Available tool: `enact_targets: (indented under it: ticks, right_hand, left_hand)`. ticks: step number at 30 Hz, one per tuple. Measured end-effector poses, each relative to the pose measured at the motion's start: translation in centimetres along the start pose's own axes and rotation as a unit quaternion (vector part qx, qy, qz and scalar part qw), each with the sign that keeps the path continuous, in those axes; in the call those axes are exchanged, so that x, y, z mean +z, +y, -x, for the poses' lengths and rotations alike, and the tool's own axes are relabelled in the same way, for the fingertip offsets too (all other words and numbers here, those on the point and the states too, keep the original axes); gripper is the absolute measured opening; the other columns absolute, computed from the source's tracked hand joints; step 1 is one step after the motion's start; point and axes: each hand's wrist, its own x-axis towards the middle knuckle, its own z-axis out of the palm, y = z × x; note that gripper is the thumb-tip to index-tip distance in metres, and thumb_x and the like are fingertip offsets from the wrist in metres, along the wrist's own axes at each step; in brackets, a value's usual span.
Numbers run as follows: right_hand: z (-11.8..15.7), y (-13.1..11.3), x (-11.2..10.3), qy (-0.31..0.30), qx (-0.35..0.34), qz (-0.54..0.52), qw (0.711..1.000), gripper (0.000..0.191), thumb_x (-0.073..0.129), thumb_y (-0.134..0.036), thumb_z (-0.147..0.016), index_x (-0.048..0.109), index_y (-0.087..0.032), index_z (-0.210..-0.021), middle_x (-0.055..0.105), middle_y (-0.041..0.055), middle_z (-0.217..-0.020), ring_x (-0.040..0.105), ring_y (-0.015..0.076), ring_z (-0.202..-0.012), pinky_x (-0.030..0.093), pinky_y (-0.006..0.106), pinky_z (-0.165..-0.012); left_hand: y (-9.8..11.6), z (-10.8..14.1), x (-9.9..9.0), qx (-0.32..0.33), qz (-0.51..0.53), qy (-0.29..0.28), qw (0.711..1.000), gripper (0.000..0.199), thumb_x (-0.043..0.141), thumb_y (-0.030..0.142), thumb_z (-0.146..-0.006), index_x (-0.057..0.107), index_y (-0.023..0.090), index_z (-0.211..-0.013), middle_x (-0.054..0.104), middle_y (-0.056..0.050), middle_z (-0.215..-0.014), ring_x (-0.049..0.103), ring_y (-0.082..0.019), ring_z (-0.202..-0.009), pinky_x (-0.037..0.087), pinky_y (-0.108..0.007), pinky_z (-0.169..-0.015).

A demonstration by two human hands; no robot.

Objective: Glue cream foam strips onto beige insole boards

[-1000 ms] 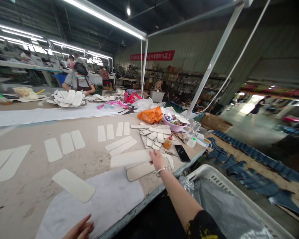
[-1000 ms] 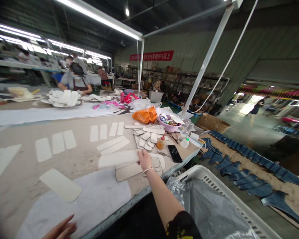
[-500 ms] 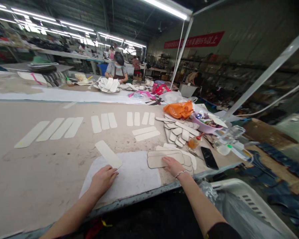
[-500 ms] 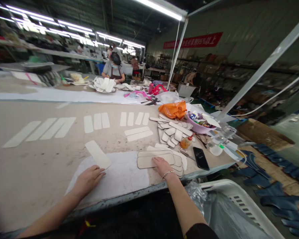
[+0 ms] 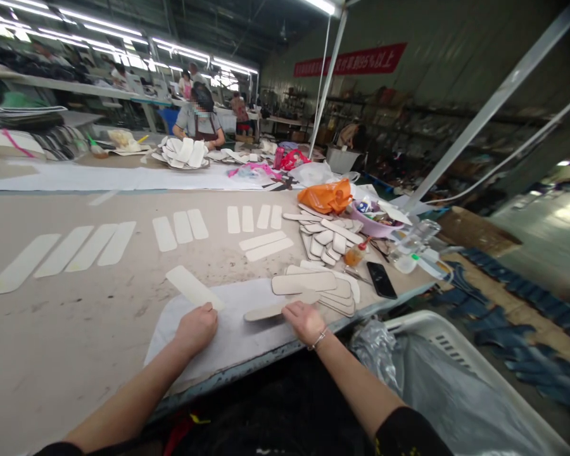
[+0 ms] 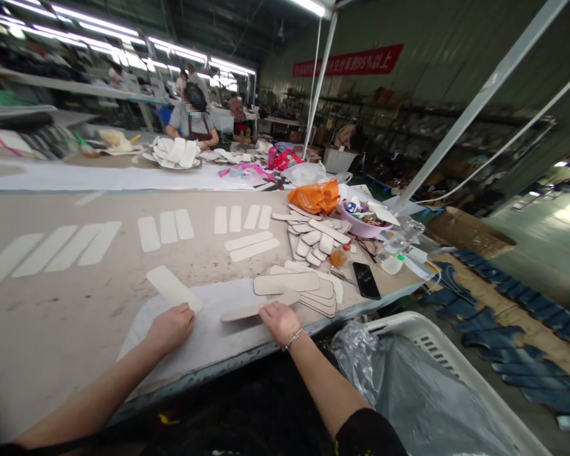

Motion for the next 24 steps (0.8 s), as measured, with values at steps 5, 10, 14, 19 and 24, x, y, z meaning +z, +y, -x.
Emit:
enact_targets:
  ticks: [5, 10, 14, 19, 24]
  right_hand:
    - [-0.4, -7.7, 1.9, 0.014, -0.056, -0.067, 0.996, 0.015, 0.047, -0.015, -0.088, 0.059, -0.015, -0.098, 0.061, 0.0078, -0.088, 0.052, 0.0206, -0.081, 0.044, 0.032, -0.070]
    - [-1.3, -10.8, 2.6, 0.053, 0.029, -0.273, 0.960, 0.021, 0.047, -0.026, -0.091, 0.061, -0.022, -0.107, 0.064, 0.0082, -0.104, 0.055, 0.0201, -0.095, 0.044, 0.034, -0.086]
    - [-3.1, -10.7, 2.6, 0.126, 0.265, -0.514, 0.806, 0.032, 0.054, -0.035, -0.088, 0.058, -0.023, -0.117, 0.062, 0.0076, -0.112, 0.057, 0.0198, -0.103, 0.046, 0.034, -0.091]
    - [-5.0, -10.8, 2.7, 0.031, 0.400, -0.768, 0.499, 0.038, 0.059, -0.045, -0.083, 0.058, -0.018, -0.109, 0.060, 0.0082, -0.110, 0.064, 0.0163, -0.088, 0.054, 0.029, -0.071]
    - [-4.9, -11.4, 2.0, -0.033, 0.388, -0.813, 0.433, 0.031, 0.067, -0.045, -0.076, 0.062, -0.015, -0.083, 0.063, 0.0042, -0.085, 0.062, 0.0105, -0.069, 0.051, 0.023, -0.061]
  left_hand:
    - [-0.6, -0.1, -1.0, -0.018, 0.026, 0.036, 0.999, 0.029, 0.037, 0.026, -0.084, 0.063, 0.016, -0.074, 0.062, -0.009, -0.089, 0.058, -0.020, -0.081, 0.042, -0.029, -0.068]
    - [-1.3, 1.3, -5.1, -0.072, 0.140, 0.090, 0.983, 0.021, 0.047, 0.033, -0.078, 0.063, 0.019, -0.080, 0.065, -0.003, -0.087, 0.058, -0.015, -0.079, 0.044, -0.025, -0.073]
    - [-0.4, 3.1, -8.9, -0.134, 0.544, 0.091, 0.823, 0.022, 0.061, 0.038, -0.067, 0.061, 0.019, -0.077, 0.057, 0.003, -0.062, 0.050, -0.011, -0.057, 0.042, -0.022, -0.054]
    - [1.8, 4.5, -10.8, -0.182, 0.817, 0.078, 0.541, 0.017, 0.061, 0.017, -0.061, 0.061, 0.015, -0.078, 0.063, 0.000, -0.068, 0.056, -0.011, -0.060, 0.050, -0.020, -0.056]
    - [2.8, 5.6, -11.1, -0.218, 0.869, 0.086, 0.436, 0.026, 0.049, 0.009, -0.063, 0.062, 0.012, -0.086, 0.068, -0.005, -0.077, 0.063, -0.015, -0.072, 0.057, -0.025, -0.066]
